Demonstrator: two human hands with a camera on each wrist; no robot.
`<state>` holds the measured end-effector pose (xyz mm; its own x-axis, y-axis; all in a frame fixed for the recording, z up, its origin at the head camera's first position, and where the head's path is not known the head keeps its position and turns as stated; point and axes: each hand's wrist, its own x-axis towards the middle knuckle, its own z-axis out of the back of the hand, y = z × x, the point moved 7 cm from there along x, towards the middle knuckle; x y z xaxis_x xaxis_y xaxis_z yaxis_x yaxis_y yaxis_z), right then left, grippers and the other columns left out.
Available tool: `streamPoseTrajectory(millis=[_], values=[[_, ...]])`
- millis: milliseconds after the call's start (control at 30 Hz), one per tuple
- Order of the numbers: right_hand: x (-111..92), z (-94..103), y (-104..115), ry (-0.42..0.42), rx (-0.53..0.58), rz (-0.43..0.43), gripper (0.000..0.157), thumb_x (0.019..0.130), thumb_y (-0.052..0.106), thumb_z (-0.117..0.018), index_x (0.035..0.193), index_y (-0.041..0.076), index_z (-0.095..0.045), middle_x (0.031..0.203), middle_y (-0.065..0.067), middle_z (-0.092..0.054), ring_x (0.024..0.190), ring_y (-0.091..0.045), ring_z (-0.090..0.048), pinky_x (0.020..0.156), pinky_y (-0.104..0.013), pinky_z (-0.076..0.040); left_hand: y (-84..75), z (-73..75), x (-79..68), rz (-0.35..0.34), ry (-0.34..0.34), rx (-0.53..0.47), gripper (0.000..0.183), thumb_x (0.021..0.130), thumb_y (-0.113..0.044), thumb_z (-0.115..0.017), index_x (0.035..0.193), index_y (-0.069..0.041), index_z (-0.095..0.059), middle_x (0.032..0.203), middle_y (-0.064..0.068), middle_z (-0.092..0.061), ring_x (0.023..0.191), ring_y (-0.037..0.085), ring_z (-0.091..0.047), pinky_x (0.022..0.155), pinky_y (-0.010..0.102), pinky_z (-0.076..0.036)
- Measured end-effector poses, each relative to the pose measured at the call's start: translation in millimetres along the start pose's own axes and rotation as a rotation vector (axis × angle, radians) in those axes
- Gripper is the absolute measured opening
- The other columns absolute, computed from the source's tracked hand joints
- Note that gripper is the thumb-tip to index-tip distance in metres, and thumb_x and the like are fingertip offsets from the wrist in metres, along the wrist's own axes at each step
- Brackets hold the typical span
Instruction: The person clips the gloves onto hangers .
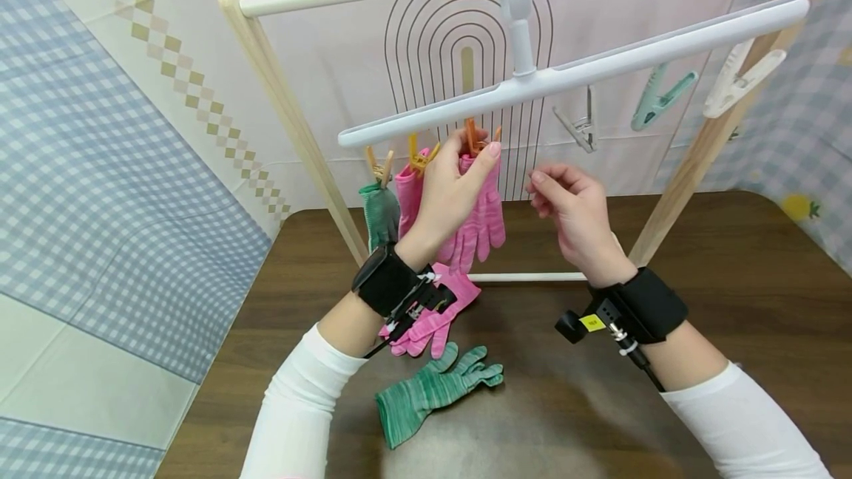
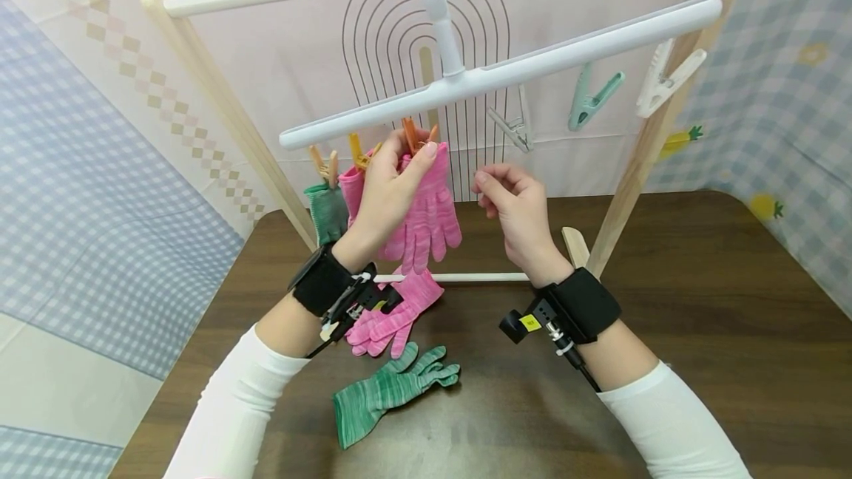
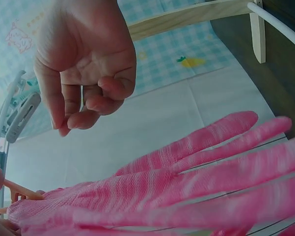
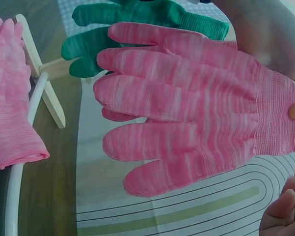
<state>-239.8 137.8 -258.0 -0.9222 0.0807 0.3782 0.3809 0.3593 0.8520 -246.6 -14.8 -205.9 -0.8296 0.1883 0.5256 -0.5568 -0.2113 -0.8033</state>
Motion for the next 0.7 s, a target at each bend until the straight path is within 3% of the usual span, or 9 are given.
streamPoseTrajectory(millis=[300,700], values=[[-2.7,4.2,-5.7,0.001,0.003,-0.02,0.007,0.083,0.009,-0.062,0.083,0.003,-0.061,0.072,-0.001,-0.06,0.06,-0.01,-0.051,0.052,-0.016,-0.042,6.0,3.4,-3.6,0.015,-0.016,0.063,0.037,0.087,-0.021,-0.055,0.121,-0.009,-0.048,0.116,0.005,-0.056,0.107,0.008,-0.049,0.092,0.028,-0.041],[-5.7,10.5,-12.1,0.006,-0.031,-0.029,0.005,0.084,0.009,-0.06,0.082,0.005,-0.061,0.07,0.0,-0.06,0.058,-0.01,-0.05,0.05,-0.016,-0.042,14.6,6.2,-7.6,-0.006,-0.028,0.154,0.049,0.085,-0.015,-0.054,0.131,-0.006,-0.04,0.131,0.008,-0.048,0.12,0.008,-0.039,0.101,0.029,-0.032]])
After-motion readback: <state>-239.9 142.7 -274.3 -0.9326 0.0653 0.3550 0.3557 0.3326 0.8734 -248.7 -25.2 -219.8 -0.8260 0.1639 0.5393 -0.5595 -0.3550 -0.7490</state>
